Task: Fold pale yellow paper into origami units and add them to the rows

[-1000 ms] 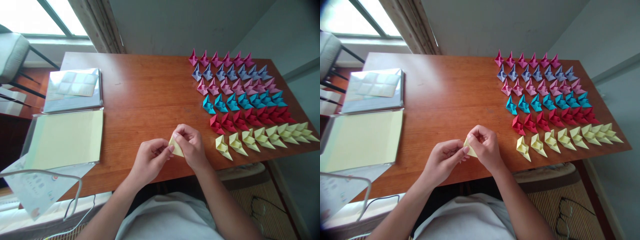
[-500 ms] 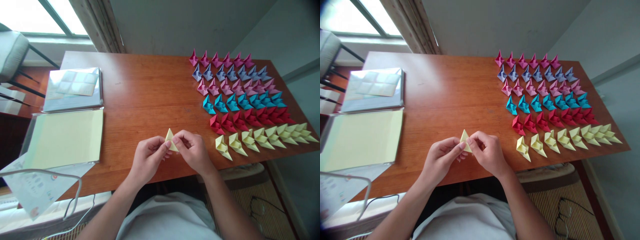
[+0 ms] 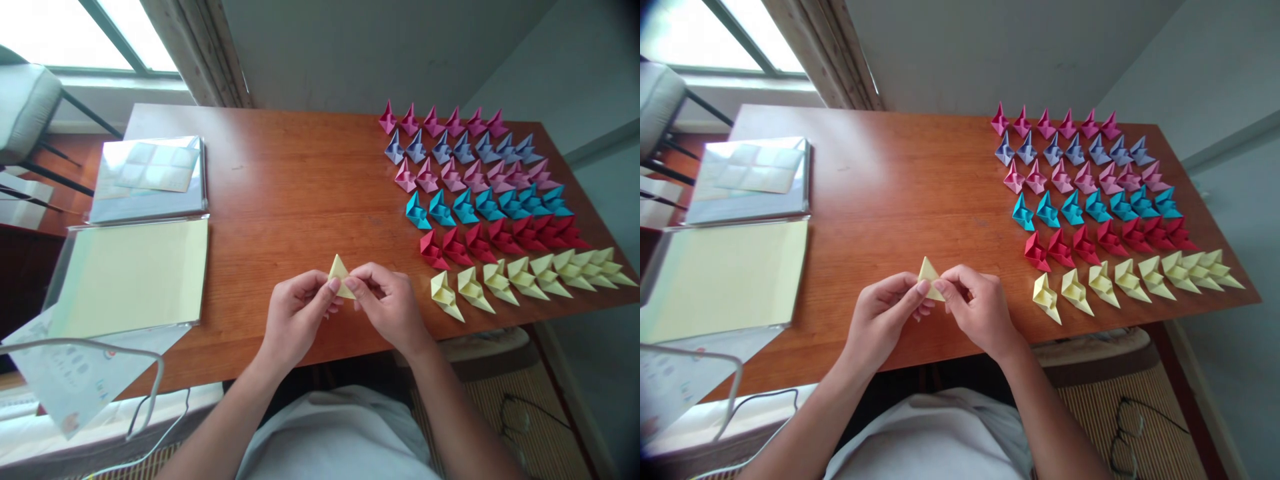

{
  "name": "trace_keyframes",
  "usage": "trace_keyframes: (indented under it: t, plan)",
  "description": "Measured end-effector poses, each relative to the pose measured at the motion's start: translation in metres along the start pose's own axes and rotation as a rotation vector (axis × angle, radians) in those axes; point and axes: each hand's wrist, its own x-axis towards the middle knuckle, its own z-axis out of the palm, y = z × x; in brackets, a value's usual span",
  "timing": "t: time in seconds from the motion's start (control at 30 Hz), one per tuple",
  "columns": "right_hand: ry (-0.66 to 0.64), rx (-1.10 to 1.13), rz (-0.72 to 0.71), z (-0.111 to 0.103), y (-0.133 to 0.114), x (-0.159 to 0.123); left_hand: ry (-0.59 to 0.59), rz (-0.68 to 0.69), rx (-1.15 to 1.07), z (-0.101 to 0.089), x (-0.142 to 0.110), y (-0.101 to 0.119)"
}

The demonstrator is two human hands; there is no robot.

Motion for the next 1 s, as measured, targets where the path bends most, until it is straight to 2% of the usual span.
trace_keyframes:
  t: [0.1,0.23,0.63,0.8,0.9,1.0]
  plan:
    - [0.043,-0.008,-0.035,0.0028,0.0008,-0.0003,0.023,0.004,-0.023,-0.0004,0.0004,0.0014]
    - [0.001,0.011,-0.033,0.0037,0.0021,-0.0012,0.071,0.01,-0.052,-0.0005,0.0002,0.0019]
    - [-0.006,0.115,0.037,0.0043,0.0021,-0.0037,0.083,0.024,-0.034,-0.0004,-0.0001,-0.0009]
    - [0.0,0.093,0.028,0.0005,0.0,-0.0044,0.054,0.038,-0.039,-0.0006,-0.0001,-0.0019]
    - [0.049,0.073,0.058,0.0009,-0.0022,-0.0045,0.033,0.052,-0.006,-0.0004,0.0001,-0.0032]
    - [0.097,0.025,0.026,0.0036,-0.0023,-0.0043,0.005,0.075,0.054,0.0007,0.0001,-0.0061]
